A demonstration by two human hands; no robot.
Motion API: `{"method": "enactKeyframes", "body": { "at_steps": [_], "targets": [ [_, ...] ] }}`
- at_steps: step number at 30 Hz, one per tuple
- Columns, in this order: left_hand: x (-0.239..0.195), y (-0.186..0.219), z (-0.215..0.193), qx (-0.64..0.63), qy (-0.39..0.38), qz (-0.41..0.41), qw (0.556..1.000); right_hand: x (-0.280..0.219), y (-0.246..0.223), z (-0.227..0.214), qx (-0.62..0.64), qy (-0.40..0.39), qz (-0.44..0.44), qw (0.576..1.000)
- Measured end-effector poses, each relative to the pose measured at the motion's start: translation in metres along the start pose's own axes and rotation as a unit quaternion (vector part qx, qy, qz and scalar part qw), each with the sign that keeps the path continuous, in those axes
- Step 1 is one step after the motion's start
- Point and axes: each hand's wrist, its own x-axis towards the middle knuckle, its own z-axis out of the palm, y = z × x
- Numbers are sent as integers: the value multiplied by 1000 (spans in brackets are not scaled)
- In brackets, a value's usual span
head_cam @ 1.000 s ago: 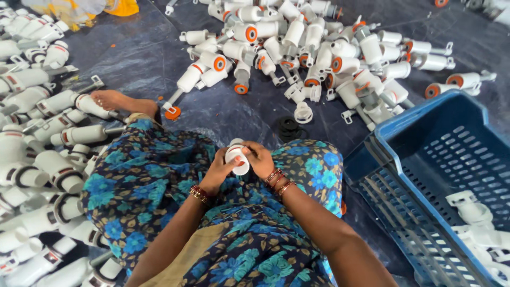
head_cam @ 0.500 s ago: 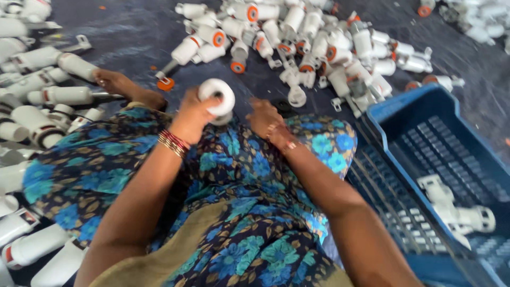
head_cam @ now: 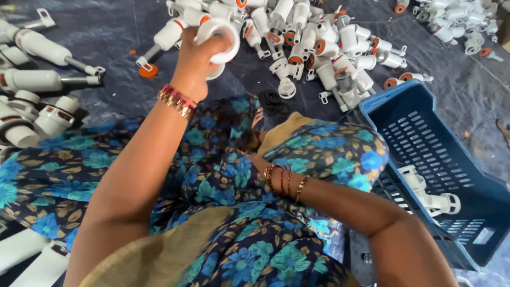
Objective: The person sits on a tarp and assembles white plastic components by hand. They pick up a cylindrical body, insert a black rubber ring, and attach a white cap, repeating the process with multiple units.
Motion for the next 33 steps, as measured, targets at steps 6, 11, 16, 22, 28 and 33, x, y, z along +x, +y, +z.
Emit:
{"method": "enactKeyframes", "body": {
  "at_steps": [6,11,16,22,28,33],
  "targets": [
    [40,-16,43,-32,-83,88,992,-39,-9,-17,202,25,91,975],
    [54,-49,61,-22,-76,24,997,-71,-22,-10,329,37,195,923],
    [56,-87,63,-31,-61,-40,997,-94,-16,-25,375,19,189,907],
    [51,-99,37,-9,-18,-72,997,-6,-28,-22,-53,84,-129,987],
    [52,-96,8,3,28,-54,998,-7,-68,-45,-140,81,55,985],
    [56,-87,11,5,62,-62,996,-2,-117,-72,-203,-41,65,976]
  ]
}}
